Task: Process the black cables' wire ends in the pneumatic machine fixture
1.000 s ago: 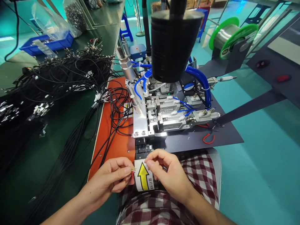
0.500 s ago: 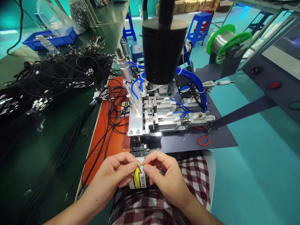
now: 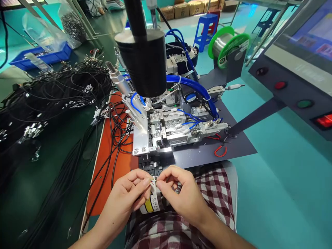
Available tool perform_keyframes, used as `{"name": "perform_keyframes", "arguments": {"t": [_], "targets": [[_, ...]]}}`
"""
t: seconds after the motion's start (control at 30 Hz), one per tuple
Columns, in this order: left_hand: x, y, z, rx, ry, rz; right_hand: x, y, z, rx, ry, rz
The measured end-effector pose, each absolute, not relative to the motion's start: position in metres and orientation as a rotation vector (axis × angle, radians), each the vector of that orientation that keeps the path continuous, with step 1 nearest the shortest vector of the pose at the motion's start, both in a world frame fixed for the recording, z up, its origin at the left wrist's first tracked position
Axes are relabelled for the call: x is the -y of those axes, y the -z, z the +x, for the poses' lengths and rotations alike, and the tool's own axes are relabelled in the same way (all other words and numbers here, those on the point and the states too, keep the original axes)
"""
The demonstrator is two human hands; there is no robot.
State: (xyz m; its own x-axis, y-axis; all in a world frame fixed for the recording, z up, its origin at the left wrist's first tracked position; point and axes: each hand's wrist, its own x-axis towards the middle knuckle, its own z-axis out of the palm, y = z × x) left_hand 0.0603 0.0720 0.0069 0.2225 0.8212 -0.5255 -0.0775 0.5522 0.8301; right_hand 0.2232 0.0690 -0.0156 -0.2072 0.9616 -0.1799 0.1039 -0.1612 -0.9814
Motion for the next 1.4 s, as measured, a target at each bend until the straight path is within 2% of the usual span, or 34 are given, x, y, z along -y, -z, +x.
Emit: {"name": "perform_keyframes", "arguments": {"t": [0.2,0.73,0.8,1.07,1.4], "targets": [[-0.071,-0.006,0.060,-1.193,-0.720,0.784,-0.068,0.012,0.220,1.541,-1.106,-1.220],[-0.068,-0.008,0.062,-1.189,-0.729,0.767,-0.068,0.015,0.223,1.859,-0.781,-1.109],[-0.067,-0.006,0.062,-1.188,-0.745,0.741,-0.072,0.010,0.224,1.817,-0.904,-1.108],[-0.065,-0.005,0.062,-1.197,-0.743,0.694,-0.078,0.018,0.220,1.198,-1.774,-1.122],[-0.070,-0.012,0.057,-1.076,-0.511,0.604,-0.103,0.025,0.238,1.145,-2.313,-0.768]]}}
